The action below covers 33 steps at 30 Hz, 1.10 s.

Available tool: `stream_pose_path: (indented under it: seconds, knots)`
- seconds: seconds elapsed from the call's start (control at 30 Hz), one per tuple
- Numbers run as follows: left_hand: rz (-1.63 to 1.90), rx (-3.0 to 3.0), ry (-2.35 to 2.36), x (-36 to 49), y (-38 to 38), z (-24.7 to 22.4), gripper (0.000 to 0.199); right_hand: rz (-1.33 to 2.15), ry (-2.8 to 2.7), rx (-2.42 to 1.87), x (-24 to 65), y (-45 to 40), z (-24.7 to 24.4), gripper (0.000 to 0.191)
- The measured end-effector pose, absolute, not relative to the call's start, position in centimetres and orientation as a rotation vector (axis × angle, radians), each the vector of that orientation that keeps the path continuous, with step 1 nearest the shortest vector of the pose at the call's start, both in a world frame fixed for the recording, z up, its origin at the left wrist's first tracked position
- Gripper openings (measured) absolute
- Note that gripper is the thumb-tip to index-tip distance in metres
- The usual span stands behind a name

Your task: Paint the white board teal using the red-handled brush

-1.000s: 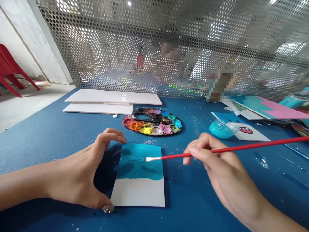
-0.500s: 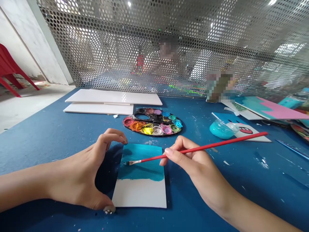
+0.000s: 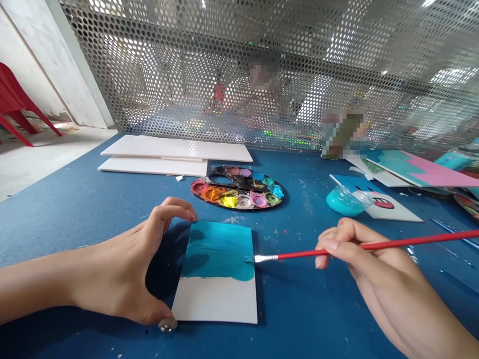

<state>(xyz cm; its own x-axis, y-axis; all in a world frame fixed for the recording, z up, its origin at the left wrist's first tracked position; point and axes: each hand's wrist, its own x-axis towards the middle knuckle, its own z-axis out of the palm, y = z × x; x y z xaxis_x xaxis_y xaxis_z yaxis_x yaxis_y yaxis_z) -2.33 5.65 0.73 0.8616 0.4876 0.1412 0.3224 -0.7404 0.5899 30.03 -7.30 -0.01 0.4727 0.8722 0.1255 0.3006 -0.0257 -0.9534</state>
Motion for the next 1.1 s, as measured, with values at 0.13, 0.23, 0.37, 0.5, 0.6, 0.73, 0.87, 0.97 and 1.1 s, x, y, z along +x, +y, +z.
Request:
stream_pose_path:
  seconds: [0.13, 0.23, 0.37, 0.5, 0.6, 0.73, 0.87, 0.97, 1.1]
  knots:
    - [0.385, 2.462, 0.599, -2.5, 5.6, 0.9, 0.106, 0.677, -0.99, -1.474, 27.6, -5.8, 1.1, 0.033]
    - [0.368, 2.45, 0.616, -2.5, 5.7, 0.9, 0.106, 0.79, -1.056, -1.405, 24.9, -3.8, 1.9, 0.033]
    - [0.368, 2.451, 0.597, -2.5, 5.8, 0.8, 0.109, 0.849, -1.133, -1.36, 23.0, -2.0, 1.9, 0.031]
    - [0.388, 2.447, 0.58, -2.5, 5.7, 0.7, 0.11, 0.873, -1.137, -1.353, 23.1, -1.5, 1.2, 0.03]
    - [0.395, 2.449, 0.574, -2.4, 5.6, 0.8, 0.11, 0.865, -1.142, -1.376, 23.5, -1.5, 0.9, 0.031]
    - [0.373, 2.435, 0.594, -2.4, 5.6, 0.9, 0.108, 0.85, -1.1, -1.434, 24.2, -1.9, 0.5, 0.033]
    - [0.331, 2.389, 0.65, -2.5, 5.6, 1.0, 0.104, 0.803, -1.049, -1.489, 25.8, -3.0, 0.2, 0.036]
    - [0.324, 2.372, 0.655, -2.5, 5.6, 1.0, 0.104, 0.722, -1.03, -1.511, 27.8, -4.2, 0.1, 0.037]
    - [0.344, 2.389, 0.633, -2.5, 5.7, 0.9, 0.105, 0.614, -0.981, -1.522, 30.1, -5.5, 0.5, 0.031]
